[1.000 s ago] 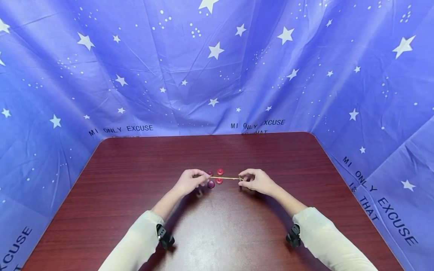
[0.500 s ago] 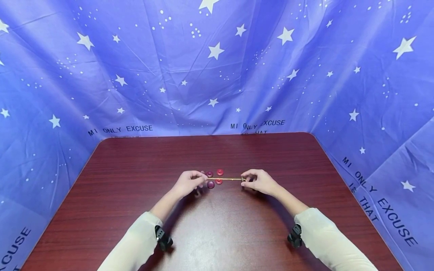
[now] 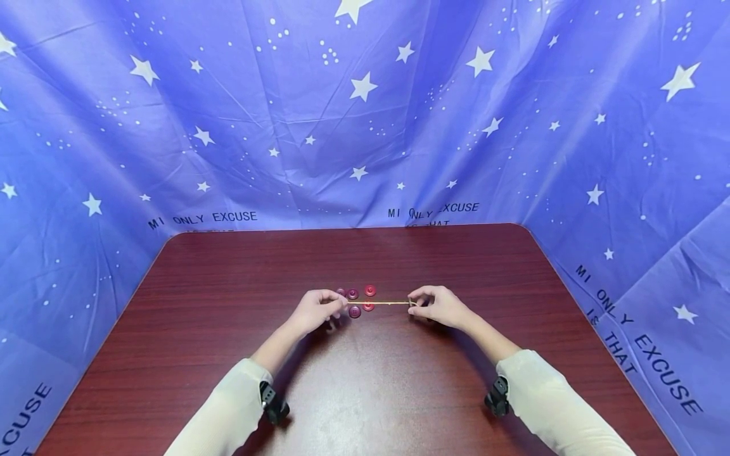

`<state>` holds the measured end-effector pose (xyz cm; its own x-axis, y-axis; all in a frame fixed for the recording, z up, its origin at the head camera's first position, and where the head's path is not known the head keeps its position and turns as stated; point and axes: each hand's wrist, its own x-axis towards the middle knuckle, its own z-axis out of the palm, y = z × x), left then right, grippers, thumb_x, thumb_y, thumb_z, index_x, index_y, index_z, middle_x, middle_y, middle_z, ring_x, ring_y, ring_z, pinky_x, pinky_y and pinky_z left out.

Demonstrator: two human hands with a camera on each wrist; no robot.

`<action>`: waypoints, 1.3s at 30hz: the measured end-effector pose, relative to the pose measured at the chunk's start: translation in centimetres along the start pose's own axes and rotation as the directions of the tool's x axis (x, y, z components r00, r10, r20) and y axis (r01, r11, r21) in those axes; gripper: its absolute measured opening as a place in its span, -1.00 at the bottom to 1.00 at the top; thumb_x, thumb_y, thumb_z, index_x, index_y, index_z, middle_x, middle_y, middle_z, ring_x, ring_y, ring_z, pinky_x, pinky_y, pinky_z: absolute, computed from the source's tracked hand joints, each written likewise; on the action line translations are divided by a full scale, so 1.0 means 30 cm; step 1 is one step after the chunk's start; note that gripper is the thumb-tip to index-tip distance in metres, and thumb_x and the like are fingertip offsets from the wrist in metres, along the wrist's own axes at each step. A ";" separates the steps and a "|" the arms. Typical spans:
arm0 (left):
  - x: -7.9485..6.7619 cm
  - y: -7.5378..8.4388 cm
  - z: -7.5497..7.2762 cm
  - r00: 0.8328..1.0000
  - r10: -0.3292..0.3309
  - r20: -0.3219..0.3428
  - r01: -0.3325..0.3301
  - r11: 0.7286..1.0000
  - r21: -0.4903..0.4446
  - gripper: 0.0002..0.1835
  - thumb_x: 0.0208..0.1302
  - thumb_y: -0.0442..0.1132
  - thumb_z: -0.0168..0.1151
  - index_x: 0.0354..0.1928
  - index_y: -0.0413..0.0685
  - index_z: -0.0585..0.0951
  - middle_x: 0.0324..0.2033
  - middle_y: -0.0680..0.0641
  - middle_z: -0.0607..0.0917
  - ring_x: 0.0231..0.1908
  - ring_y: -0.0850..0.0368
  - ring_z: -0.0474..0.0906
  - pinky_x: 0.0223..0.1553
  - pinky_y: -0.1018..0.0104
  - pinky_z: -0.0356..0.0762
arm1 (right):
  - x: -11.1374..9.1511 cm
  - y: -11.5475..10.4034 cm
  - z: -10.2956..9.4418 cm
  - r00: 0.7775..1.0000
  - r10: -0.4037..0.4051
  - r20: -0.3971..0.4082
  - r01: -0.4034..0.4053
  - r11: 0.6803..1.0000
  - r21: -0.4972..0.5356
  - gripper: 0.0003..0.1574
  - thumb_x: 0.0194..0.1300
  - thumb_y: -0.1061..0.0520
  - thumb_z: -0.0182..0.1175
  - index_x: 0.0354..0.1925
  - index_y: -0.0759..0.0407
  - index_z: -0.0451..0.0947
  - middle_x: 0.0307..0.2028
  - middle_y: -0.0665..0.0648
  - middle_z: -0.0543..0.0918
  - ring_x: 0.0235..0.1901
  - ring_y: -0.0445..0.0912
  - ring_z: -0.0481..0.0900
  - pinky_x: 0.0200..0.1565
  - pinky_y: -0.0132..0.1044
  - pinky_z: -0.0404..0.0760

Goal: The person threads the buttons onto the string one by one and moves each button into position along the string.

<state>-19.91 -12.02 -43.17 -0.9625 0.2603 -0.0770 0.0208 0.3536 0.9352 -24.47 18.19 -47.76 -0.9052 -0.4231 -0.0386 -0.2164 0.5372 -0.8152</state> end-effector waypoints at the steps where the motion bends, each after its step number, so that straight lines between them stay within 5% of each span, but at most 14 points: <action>1: 0.000 0.000 0.000 1.000 -0.002 0.001 0.002 1.000 -0.004 -0.75 0.23 -0.36 0.13 -0.18 -0.49 0.59 -0.34 -0.45 0.65 -0.33 -0.26 0.59 -0.37 0.15 0.56 | 0.000 0.002 -0.001 1.000 0.002 -0.001 -0.002 1.000 -0.002 -0.58 0.06 0.15 0.36 -0.10 0.32 0.58 -0.43 0.16 0.63 -0.64 -0.12 0.49 -0.60 -0.39 0.47; 14: -0.002 -0.010 0.003 1.000 -0.020 -0.012 0.020 1.000 0.006 -0.78 0.23 -0.37 0.13 -0.22 -0.46 0.60 -0.33 -0.46 0.65 -0.41 -0.07 0.61 -0.37 0.17 0.56 | 0.001 0.027 -0.025 0.999 -0.010 -0.051 0.005 0.996 -0.093 -0.60 0.04 0.10 0.38 -0.14 0.26 0.61 -0.50 0.03 0.61 -0.60 -0.26 0.41 -0.52 -0.45 0.40; 25: 0.000 -0.022 0.005 1.000 -0.011 -0.001 0.011 1.000 0.009 -0.76 0.23 -0.35 0.13 -0.19 -0.45 0.61 -0.31 -0.42 0.67 -0.38 -0.13 0.63 -0.35 0.11 0.57 | -0.005 0.045 -0.037 0.998 -0.016 -0.067 0.008 0.992 -0.128 -0.60 0.02 0.07 0.39 -0.16 0.23 0.63 -0.55 0.00 0.53 -0.57 -0.25 0.39 -0.51 -0.46 0.34; 32: 0.061 -0.141 0.011 1.000 -0.024 -0.010 0.024 1.000 0.001 -0.75 0.23 -0.28 0.16 -0.20 -0.38 0.63 -0.34 -0.35 0.70 -0.43 -0.01 0.63 -0.41 0.19 0.56 | -0.002 0.043 -0.043 0.998 0.016 -0.066 -0.023 0.993 -0.114 -0.61 0.03 0.09 0.37 -0.15 0.23 0.62 -0.56 -0.02 0.51 -0.62 -0.28 0.37 -0.54 -0.46 0.34; 39: 0.061 -0.149 0.011 0.999 -0.033 -0.018 0.033 0.999 -0.003 -0.76 0.22 -0.24 0.18 -0.22 -0.31 0.65 -0.39 -0.20 0.73 -0.46 0.13 0.61 -0.44 0.30 0.54 | 0.002 0.056 -0.046 0.998 0.023 -0.063 -0.030 0.993 -0.113 -0.60 0.05 0.09 0.36 -0.13 0.23 0.61 -0.55 -0.02 0.53 -0.62 -0.27 0.39 -0.52 -0.44 0.37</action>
<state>-21.69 -12.82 -47.62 -0.9673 0.2323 -0.1015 -0.0116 0.3591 0.9332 -25.38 20.08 -48.33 -0.9314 -0.3634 -0.0209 -0.2286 0.6287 -0.7433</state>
